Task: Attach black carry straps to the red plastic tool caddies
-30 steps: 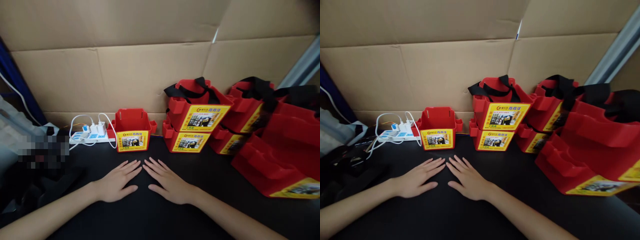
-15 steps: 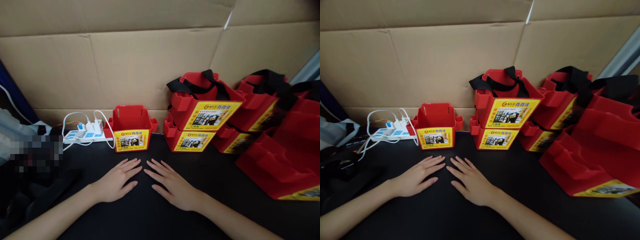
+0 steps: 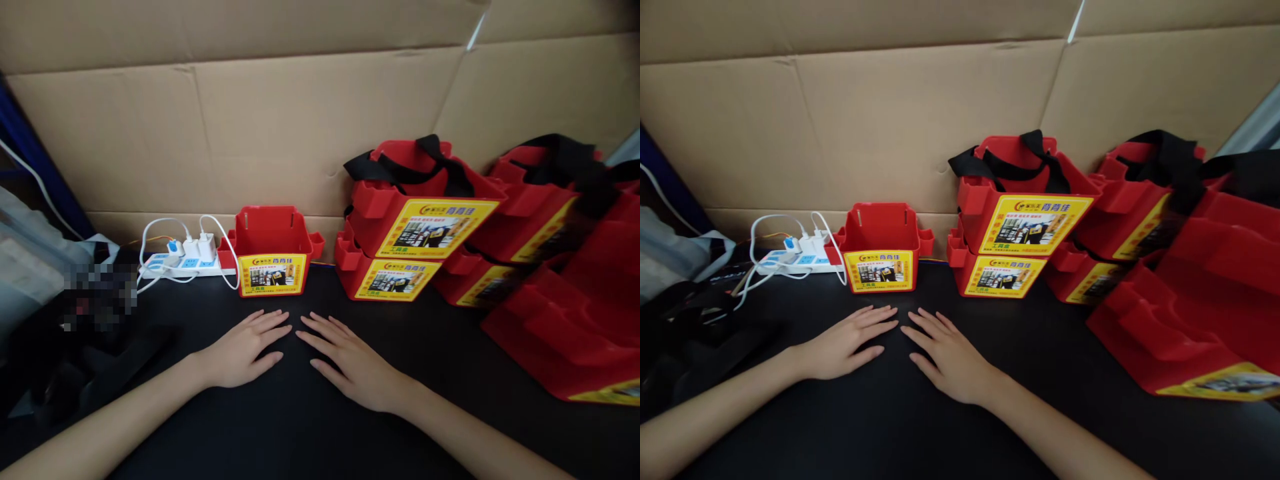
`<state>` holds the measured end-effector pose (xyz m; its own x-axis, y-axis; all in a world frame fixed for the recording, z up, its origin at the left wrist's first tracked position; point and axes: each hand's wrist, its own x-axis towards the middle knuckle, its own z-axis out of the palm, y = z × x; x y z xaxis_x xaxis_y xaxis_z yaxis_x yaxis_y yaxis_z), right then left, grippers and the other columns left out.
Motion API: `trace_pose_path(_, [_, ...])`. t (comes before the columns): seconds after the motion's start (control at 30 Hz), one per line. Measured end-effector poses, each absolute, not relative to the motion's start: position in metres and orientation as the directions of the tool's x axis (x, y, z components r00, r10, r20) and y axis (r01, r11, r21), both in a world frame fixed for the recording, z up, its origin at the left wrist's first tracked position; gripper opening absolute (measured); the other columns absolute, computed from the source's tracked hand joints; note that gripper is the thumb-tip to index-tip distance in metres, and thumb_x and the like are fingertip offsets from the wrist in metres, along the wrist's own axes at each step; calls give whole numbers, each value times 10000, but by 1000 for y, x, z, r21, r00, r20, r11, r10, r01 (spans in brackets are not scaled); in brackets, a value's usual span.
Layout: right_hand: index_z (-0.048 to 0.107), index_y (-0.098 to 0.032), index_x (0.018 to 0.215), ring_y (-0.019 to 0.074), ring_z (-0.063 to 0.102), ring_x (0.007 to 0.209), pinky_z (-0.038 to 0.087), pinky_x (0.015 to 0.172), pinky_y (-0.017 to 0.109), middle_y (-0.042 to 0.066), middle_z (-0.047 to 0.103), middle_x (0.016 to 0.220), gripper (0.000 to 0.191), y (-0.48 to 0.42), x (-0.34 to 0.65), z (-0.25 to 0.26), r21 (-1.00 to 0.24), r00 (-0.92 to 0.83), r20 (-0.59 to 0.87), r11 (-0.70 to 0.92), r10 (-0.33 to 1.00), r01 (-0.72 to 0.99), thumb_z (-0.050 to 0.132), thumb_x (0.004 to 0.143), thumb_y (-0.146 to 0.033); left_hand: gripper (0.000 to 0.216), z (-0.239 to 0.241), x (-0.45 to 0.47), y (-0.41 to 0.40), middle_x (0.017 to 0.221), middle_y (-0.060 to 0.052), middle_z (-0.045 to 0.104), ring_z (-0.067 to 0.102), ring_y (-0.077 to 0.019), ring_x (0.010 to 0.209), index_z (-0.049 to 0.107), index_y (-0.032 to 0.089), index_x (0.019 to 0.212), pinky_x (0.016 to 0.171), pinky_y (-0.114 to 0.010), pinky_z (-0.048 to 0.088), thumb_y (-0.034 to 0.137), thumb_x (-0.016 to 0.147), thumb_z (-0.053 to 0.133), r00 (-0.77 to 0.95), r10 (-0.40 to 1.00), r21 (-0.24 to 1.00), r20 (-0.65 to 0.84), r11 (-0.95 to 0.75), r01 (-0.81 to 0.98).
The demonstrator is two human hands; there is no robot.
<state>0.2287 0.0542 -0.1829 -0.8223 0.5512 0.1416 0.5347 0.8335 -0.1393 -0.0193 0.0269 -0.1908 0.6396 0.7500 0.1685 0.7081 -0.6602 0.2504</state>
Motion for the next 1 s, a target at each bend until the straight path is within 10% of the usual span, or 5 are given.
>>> trace_pose_path(0.23, [331,-89,1350,235,85,1374,205,1102,466,115,253,1460,521,101,193,-132,100,-696,544,788,468,608,421,861,-245,466,-194,-20,28,1434,-113,299,313,-239,1309,382,212,1309,1050,-449,326,265,850,445,520,777,251,355,-615,747])
trace_pose_path(0.4, [563,-127,1000,207,577,1032,224,1099,469,91,645,1007,226,125,164,-107,-22,-719,485,829,498,559,406,857,-205,483,-194,-30,37,1403,-142,256,285,-261,1301,321,185,1268,1012,-456,363,159,805,454,-26,695,453,718,-439,776])
trace_pose_path(0.67, [546,-236,1000,156,636,824,355,1036,467,8,667,931,181,61,201,-112,-84,-707,589,900,390,427,458,843,-216,169,-168,-48,22,907,-53,485,526,-151,821,403,202,993,727,-311,485,133,845,360,-263,670,655,695,-438,615])
trace_pose_path(0.87, [498,-275,1202,212,555,1071,430,995,382,16,634,1064,436,30,273,-137,82,-700,653,892,289,445,540,775,-198,199,-132,-65,-43,1156,-66,509,520,-192,1055,499,237,1030,882,-353,465,207,859,401,206,847,378,490,-419,826])
trace_pose_path(1.0, [525,-304,1172,225,549,1077,390,1036,391,4,626,1061,452,15,293,-148,-59,-605,685,859,406,509,583,741,-185,385,-161,-110,-62,1156,-178,545,544,-358,1045,517,141,1128,795,-494,488,313,785,490,-3,919,8,393,0,1000])
